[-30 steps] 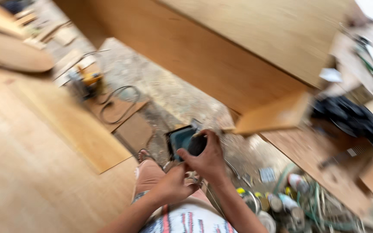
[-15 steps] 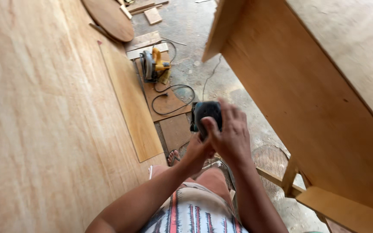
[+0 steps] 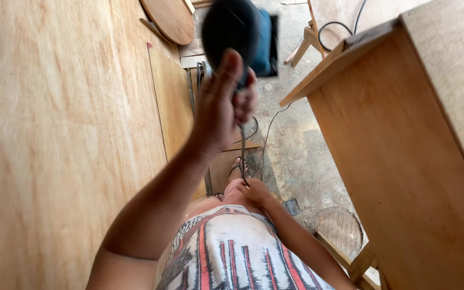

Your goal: The person cuts plywood using a jigsaw, fits wooden panels together, and handles power cords for tools.

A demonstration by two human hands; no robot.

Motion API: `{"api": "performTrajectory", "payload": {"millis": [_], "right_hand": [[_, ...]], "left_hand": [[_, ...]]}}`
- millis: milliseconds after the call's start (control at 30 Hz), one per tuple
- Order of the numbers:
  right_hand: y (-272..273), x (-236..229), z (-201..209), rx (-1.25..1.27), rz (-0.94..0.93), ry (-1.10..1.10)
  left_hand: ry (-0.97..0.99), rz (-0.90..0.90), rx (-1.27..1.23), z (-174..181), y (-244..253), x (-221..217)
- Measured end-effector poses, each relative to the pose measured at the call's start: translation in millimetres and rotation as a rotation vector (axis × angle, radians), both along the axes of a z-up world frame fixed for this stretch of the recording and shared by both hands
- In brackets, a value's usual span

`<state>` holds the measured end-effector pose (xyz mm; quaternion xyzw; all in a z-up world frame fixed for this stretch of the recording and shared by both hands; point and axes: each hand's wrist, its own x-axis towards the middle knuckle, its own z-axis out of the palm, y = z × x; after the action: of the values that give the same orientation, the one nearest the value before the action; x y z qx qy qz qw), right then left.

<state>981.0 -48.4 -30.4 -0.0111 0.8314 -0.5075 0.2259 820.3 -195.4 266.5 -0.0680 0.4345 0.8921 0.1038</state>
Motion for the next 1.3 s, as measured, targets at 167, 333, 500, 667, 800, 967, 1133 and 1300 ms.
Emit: {"api": "performTrajectory", "payload": {"millis": [167,333,500,667,800,967,1133,1300], "right_hand": [[78,-29,-55,0.581,0.151,-0.567],[39,-133,24,-0.056,-0.072,-0.356],[-7,-217,154,-0.624,-0.031,-0.209],[-29,-264,203,-0.259,-0.242,0.072],[-42,-305,250,-0.056,-0.251,0.021],[-52,-356,248,-0.173,-0.318,0.175],[-40,-413,203,-0.415,-0.290,0.227],[-62,-493,152,-0.539,-0.450,0.452]], "left_hand": [[0.019,-0.005,-0.132,23,-50,-62],[0.032,0.092,-0.410,-86,-50,-81],[-0.053,0.093,-0.506,-117,-18,-93],[-0.225,-0.041,-0.438,-184,-20,-151],[-0.227,-0.024,-0.484,-163,-37,-254],[-0.130,0.134,-0.713,-163,-84,-401],[-0.092,0.134,-0.688,-160,-141,-478],[-0.153,0.095,-0.532,-156,-160,-482]]}}
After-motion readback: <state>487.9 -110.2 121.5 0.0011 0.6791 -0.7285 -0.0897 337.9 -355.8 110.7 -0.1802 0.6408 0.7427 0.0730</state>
